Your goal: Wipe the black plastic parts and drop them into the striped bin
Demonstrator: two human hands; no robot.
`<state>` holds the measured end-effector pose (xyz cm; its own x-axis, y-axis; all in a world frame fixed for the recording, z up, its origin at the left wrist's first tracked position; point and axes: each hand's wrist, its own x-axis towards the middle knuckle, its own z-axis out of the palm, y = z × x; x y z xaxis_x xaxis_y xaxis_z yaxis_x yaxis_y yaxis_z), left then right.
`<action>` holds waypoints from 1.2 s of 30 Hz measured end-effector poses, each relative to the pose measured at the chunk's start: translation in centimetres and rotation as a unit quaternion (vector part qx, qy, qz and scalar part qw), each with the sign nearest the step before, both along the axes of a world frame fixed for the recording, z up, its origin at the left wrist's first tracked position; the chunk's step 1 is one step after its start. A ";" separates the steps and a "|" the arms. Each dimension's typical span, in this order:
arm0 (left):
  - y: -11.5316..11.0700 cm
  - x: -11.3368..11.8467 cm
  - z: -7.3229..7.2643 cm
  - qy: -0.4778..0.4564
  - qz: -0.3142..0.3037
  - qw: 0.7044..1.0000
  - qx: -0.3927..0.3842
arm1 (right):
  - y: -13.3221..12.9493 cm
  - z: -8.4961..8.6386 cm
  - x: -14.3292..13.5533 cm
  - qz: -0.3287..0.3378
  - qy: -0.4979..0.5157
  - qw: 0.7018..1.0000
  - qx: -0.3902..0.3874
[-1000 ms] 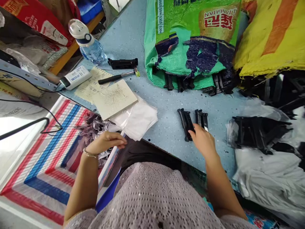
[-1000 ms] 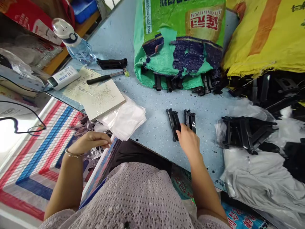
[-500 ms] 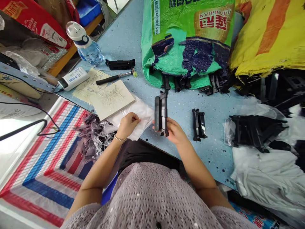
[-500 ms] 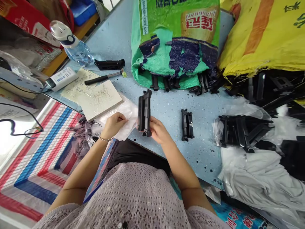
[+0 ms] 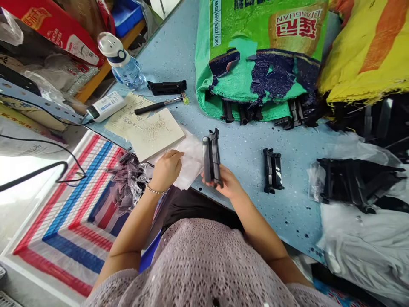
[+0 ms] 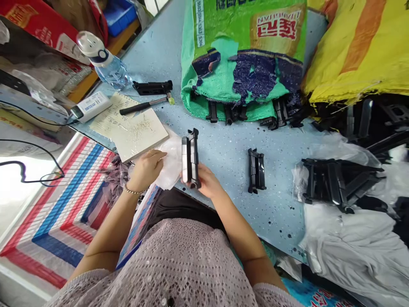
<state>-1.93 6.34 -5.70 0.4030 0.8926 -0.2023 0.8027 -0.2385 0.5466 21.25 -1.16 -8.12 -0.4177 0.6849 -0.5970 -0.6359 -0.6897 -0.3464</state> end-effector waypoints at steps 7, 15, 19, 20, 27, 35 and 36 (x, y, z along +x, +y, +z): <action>-0.7 -0.7 -0.3 -0.081 0.028 0.994 0.072 | -2.2 -1.5 -0.8 0.103 0.187 0.963 -0.162; -6.3 1.1 1.5 -0.157 -0.136 0.970 0.124 | -2.1 -1.0 -2.3 -0.011 0.065 0.996 -0.064; -6.3 1.6 0.8 -0.152 -0.089 0.974 0.145 | -2.9 -0.2 -2.7 -0.014 -0.052 0.999 -0.009; -6.1 1.7 0.7 -0.156 -0.081 0.972 0.154 | -2.9 -0.1 -2.6 -0.004 -0.051 0.999 0.002; -6.7 2.4 0.7 -0.164 -0.072 0.961 0.212 | -2.2 0.4 -1.3 -0.026 -0.102 0.994 0.030; -6.6 4.2 2.8 -0.189 -0.210 0.952 0.121 | -2.7 3.2 -1.4 0.036 -0.485 0.853 0.190; -6.5 4.2 3.0 -0.177 -0.212 0.954 0.113 | -2.8 3.6 -1.4 0.051 -0.511 0.832 0.210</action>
